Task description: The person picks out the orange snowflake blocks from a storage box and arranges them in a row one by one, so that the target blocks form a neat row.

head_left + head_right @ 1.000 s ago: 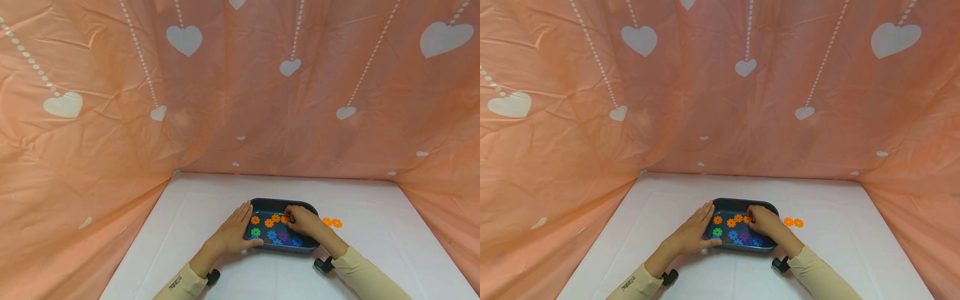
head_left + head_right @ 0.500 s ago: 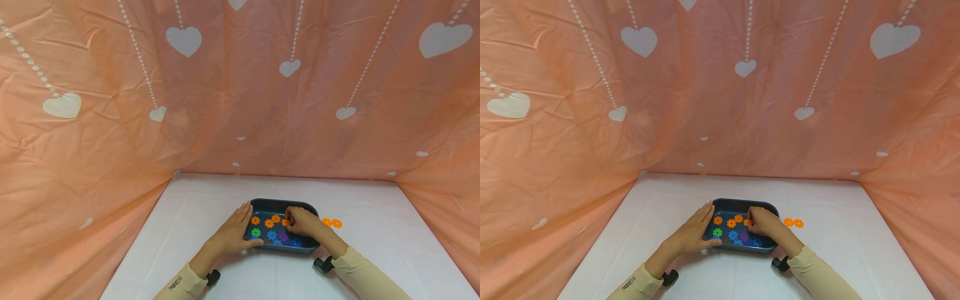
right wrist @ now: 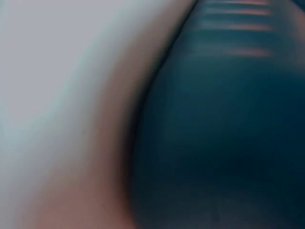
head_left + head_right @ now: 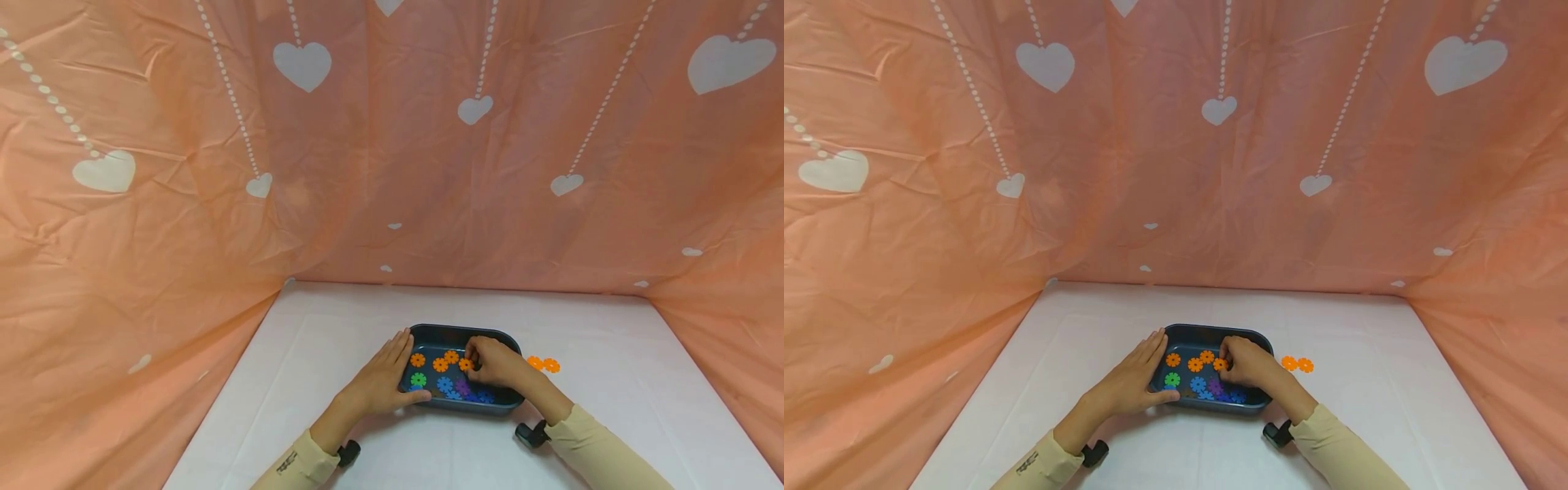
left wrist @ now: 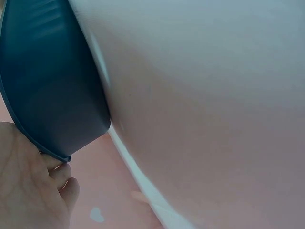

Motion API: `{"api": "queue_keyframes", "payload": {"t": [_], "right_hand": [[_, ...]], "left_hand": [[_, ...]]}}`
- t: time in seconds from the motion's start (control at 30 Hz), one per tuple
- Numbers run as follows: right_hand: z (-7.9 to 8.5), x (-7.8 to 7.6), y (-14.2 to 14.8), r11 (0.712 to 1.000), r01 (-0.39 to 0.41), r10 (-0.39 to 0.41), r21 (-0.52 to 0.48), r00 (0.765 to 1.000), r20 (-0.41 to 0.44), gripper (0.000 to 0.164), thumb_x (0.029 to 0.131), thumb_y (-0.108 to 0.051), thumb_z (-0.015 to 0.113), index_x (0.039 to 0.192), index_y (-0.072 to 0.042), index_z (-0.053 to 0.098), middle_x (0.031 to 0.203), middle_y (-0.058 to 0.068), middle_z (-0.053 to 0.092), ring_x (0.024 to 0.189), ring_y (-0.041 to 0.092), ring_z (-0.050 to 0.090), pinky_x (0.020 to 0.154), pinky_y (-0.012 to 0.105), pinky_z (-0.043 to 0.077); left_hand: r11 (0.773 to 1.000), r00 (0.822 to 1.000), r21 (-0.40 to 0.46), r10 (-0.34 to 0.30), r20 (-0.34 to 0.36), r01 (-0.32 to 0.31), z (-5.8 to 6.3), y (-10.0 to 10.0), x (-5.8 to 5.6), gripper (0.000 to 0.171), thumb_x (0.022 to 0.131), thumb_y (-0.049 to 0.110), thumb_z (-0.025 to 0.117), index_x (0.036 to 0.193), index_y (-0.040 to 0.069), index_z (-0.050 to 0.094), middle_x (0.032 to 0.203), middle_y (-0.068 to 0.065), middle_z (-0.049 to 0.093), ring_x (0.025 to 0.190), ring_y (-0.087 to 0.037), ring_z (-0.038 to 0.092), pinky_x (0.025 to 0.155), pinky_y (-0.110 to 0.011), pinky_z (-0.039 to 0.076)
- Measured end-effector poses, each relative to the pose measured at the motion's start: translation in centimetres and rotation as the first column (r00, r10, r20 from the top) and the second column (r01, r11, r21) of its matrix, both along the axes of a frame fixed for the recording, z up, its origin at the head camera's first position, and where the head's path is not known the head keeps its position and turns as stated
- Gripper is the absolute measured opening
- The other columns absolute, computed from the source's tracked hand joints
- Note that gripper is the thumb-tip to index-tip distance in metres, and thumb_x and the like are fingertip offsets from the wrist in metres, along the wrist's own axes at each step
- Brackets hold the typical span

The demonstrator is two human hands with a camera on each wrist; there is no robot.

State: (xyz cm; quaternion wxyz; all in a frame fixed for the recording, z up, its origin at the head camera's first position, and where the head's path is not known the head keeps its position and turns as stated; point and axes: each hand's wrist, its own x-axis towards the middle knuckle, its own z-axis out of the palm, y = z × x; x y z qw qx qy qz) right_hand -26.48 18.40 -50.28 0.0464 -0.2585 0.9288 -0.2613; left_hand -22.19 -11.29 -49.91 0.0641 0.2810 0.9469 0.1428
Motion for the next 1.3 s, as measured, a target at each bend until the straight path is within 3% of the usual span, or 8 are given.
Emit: {"api": "queue_keyframes", "payload": {"t": [0.23,0.8,1.3], "right_hand": [[-0.1,0.0,0.3,0.998,-0.014,0.012,-0.065,0.999,-0.03,0.028,0.083,-0.011,0.088,0.101,-0.007,0.066,0.087,-0.004,0.062,0.076,0.008,0.055,0.068,0.025,0.054],[1.0,1.2,2.2,0.977,0.047,-0.078,-0.207,0.986,-0.145,0.032,0.083,-0.003,0.086,0.108,-0.006,0.066,0.097,-0.001,0.065,0.083,0.011,0.055,0.072,0.026,0.055],[2.5,2.5,5.6,0.955,0.097,-0.172,-0.279,0.95,-0.26,0.036,0.08,0.003,0.086,0.11,-0.002,0.066,0.098,0.0,0.066,0.085,0.017,0.057,0.076,0.037,0.057]], "left_hand": [[1.0,1.0,-0.003,0.002,0.003,-0.002,-0.1,0.0,-0.1,0.117,0.096,0.082,0.054,0.173,0.007,0.007,0.181,-0.011,-0.001,0.167,-0.025,0.003,0.135,-0.044,0.013],[1.0,1.0,-0.005,-0.002,-0.007,0.002,0.1,0.1,0.1,0.117,0.096,0.079,0.058,0.172,0.003,0.01,0.181,-0.013,0.001,0.167,-0.027,0.004,0.135,-0.046,0.014],[1.0,1.0,0.007,0.01,-0.002,-0.01,0.1,0.1,0.1,0.118,0.095,0.08,0.057,0.173,0.006,0.01,0.181,-0.01,0.0,0.168,-0.025,0.003,0.135,-0.044,0.013]]}}
